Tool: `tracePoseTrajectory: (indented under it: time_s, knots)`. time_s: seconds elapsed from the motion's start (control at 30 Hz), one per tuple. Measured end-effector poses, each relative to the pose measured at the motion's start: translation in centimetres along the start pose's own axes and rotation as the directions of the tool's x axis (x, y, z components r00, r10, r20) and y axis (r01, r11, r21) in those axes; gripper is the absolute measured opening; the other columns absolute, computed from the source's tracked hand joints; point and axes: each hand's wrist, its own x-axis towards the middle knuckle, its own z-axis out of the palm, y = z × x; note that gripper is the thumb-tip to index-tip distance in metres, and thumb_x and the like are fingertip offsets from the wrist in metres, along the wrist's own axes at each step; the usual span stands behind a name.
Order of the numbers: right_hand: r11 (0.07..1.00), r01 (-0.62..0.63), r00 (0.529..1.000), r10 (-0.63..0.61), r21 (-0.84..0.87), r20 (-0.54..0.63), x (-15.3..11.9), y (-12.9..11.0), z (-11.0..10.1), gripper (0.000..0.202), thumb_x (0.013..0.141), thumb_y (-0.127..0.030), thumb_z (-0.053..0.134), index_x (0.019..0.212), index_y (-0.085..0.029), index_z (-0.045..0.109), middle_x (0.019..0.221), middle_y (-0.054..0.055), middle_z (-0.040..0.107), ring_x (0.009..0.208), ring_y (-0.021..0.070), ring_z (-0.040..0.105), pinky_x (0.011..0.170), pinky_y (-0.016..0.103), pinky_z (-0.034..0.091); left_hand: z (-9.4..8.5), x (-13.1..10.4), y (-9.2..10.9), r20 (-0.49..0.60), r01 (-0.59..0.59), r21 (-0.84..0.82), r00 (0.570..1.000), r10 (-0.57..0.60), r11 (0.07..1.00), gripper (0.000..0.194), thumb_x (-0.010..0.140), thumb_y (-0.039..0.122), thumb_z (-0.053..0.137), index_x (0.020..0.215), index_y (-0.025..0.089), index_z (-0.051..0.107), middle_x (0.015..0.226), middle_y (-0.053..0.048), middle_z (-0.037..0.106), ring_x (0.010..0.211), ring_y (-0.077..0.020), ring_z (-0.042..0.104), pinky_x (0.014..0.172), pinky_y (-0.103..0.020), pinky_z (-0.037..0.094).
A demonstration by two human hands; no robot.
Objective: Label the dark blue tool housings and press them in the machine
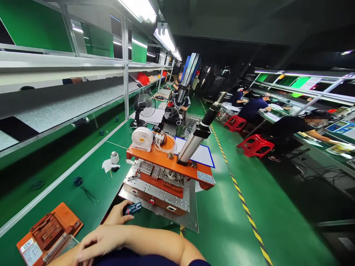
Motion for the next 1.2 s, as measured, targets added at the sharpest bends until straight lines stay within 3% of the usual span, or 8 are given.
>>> tracePoseTrajectory:
  time_s: [0.07,0.13,0.23,0.3,0.37,0.53,0.93,1.2]
  knots:
    - [0.997,-0.045,0.997,0.049,0.068,-0.053,-2.6,-0.2,-1.8,0.073,0.047,-0.083,0.077,0.077,-0.017,0.070,0.077,0.000,0.068,0.066,0.0119,0.066,0.069,0.024,0.055,-0.3,0.4,-0.1,-0.039,0.001,-0.050,0.999,-0.003,0.999,0.053,0.061,0.040,0.076,0.109,0.019,0.069,0.104,-0.006,0.076,0.097,-0.0276,0.068,0.090,-0.032,0.052]
    - [0.999,0.025,0.928,-0.015,0.024,-0.372,-5.5,-0.2,-3.2,0.064,0.062,-0.079,0.074,0.078,-0.017,0.070,0.072,-0.001,0.065,0.064,0.0112,0.062,0.068,0.025,0.053,-0.4,0.7,-0.1,-0.066,0.013,-0.075,0.998,-0.018,0.997,0.049,0.063,0.039,0.073,0.109,0.020,0.070,0.107,-0.006,0.076,0.101,-0.0279,0.069,0.093,-0.032,0.052]
    - [0.984,0.053,0.554,-0.172,-0.171,-0.815,-10.0,0.7,-4.5,0.044,0.085,-0.062,0.064,0.079,-0.018,0.070,0.075,0.003,0.066,0.072,0.0163,0.063,0.070,0.028,0.052,0.0,1.0,-0.1,-0.101,0.007,-0.082,0.995,-0.015,0.997,0.046,0.066,0.038,0.073,0.108,0.020,0.071,0.111,-0.008,0.076,0.107,-0.0291,0.068,0.099,-0.034,0.050]
    - [0.950,-0.052,0.246,-0.288,-0.309,-0.925,-12.6,1.9,-5.1,0.033,0.090,-0.050,0.059,0.088,-0.020,0.071,0.090,0.007,0.069,0.090,0.0223,0.065,0.080,0.033,0.054,0.7,1.1,0.1,-0.120,-0.001,-0.105,0.993,-0.012,0.994,0.048,0.064,0.040,0.077,0.107,0.019,0.070,0.109,-0.009,0.076,0.106,-0.0301,0.068,0.098,-0.036,0.050]
    - [0.910,-0.178,0.081,-0.366,-0.374,-0.927,-14.6,3.5,-5.6,0.031,0.091,-0.044,0.057,0.106,-0.021,0.071,0.110,0.011,0.069,0.107,0.0257,0.063,0.088,0.037,0.054,1.6,1.1,0.4,-0.104,-0.009,-0.139,0.995,-0.006,0.990,0.047,0.065,0.040,0.079,0.106,0.019,0.070,0.107,-0.009,0.076,0.103,-0.0296,0.069,0.096,-0.036,0.051]
    - [0.920,-0.251,0.180,-0.262,-0.302,-0.948,-16.4,7.0,-5.5,0.030,0.094,-0.036,0.052,0.113,-0.021,0.070,0.103,0.008,0.071,0.082,0.0200,0.067,0.071,0.031,0.055,3.5,0.9,1.5,0.030,-0.049,-0.120,0.998,0.053,0.992,0.042,0.068,0.034,0.078,0.107,0.021,0.069,0.108,-0.007,0.075,0.103,-0.0266,0.069,0.096,-0.035,0.050]
    - [0.922,-0.295,0.142,-0.216,-0.249,-0.966,-16.8,8.1,-5.1,0.013,0.089,-0.028,0.065,0.098,-0.023,0.074,0.087,0.000,0.074,0.076,0.0158,0.067,0.071,0.025,0.050,4.4,0.8,0.8,0.080,-0.028,-0.025,0.996,0.030,0.999,0.045,0.070,0.041,0.077,0.110,0.021,0.069,0.110,-0.007,0.076,0.102,-0.0270,0.070,0.096,-0.040,0.052]
    - [0.873,-0.462,-0.163,-0.259,-0.158,-0.952,-24.2,8.3,-10.5,0.027,0.099,-0.032,0.048,0.109,-0.019,0.071,0.106,0.009,0.073,0.098,0.0237,0.066,0.089,0.037,0.052,3.7,3.0,1.5,-0.013,-0.007,0.013,1.000,0.007,1.000,0.054,0.071,0.050,0.075,0.113,0.018,0.068,0.099,-0.006,0.076,0.092,-0.0267,0.070,0.091,-0.040,0.053]
